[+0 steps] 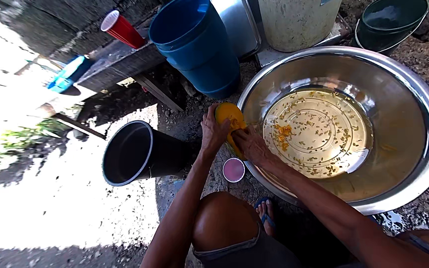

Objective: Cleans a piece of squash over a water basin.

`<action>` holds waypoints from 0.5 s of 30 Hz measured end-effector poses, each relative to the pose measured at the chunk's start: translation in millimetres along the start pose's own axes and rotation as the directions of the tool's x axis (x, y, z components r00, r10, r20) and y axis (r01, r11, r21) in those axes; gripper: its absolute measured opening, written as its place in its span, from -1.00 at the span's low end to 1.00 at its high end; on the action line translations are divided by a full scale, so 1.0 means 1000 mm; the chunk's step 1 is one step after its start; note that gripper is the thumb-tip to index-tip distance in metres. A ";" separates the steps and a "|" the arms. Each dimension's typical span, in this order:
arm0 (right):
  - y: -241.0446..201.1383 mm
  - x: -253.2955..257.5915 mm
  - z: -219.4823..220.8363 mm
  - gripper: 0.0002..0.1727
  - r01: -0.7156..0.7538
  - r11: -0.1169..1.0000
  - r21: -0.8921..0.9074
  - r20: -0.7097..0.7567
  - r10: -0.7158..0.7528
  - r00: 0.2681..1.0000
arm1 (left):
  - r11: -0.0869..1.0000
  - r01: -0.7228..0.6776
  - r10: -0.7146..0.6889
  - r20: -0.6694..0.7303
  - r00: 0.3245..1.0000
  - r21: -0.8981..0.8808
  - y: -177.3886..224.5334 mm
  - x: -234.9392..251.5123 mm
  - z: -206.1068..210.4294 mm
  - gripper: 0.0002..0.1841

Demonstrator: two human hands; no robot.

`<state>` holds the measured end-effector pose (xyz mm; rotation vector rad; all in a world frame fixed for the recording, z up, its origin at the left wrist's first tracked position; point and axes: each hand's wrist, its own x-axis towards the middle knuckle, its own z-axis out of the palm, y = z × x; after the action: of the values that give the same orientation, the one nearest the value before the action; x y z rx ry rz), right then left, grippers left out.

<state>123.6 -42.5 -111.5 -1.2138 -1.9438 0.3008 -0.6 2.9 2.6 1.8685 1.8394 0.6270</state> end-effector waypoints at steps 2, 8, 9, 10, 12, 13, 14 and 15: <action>-0.005 0.001 0.001 -0.63 -0.020 0.999 -0.035 0.027 0.021 0.999 | 0.999 -0.046 0.046 -0.003 0.999 0.014 -0.001 0.000 0.000 -0.33; -0.007 -0.005 -0.007 -0.55 -0.211 0.968 0.135 0.338 0.156 0.928 | 0.998 -0.057 0.057 -0.005 0.998 0.031 0.006 -0.016 -0.005 -0.30; -0.006 -0.002 -0.016 -0.57 -0.256 0.947 0.193 0.405 0.161 0.900 | 0.998 -0.051 0.051 0.001 0.999 0.030 0.006 -0.017 -0.004 -0.30; -0.003 0.003 -0.030 -0.60 -0.312 0.917 0.248 0.488 0.159 0.858 | 0.998 -0.049 0.049 0.004 0.999 0.026 0.007 -0.017 -0.004 -0.31; 0.008 0.012 -0.055 -0.73 -0.367 0.879 0.305 0.592 0.127 0.796 | 0.999 -0.046 0.046 0.010 0.999 0.016 0.006 -0.015 -0.003 -0.31; 0.018 0.012 -0.062 -0.75 -0.363 0.885 0.290 0.628 0.110 0.770 | 0.999 -0.043 0.043 0.014 0.999 0.014 0.005 -0.014 -0.004 -0.31; 0.029 0.011 -0.066 -0.76 -0.351 0.902 0.251 0.663 0.104 0.741 | 0.999 -0.043 0.043 0.016 0.999 0.012 0.003 -0.014 -0.004 -0.31; 0.038 0.011 -0.069 -0.75 -0.342 0.921 0.185 0.706 0.118 0.698 | 0.999 -0.044 0.044 0.018 0.999 0.009 0.002 -0.014 -0.004 -0.30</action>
<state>196.6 -28.7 -82.8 -1.2369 -2.2167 1.3083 -1.7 -10.8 7.1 1.9196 1.7974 0.6149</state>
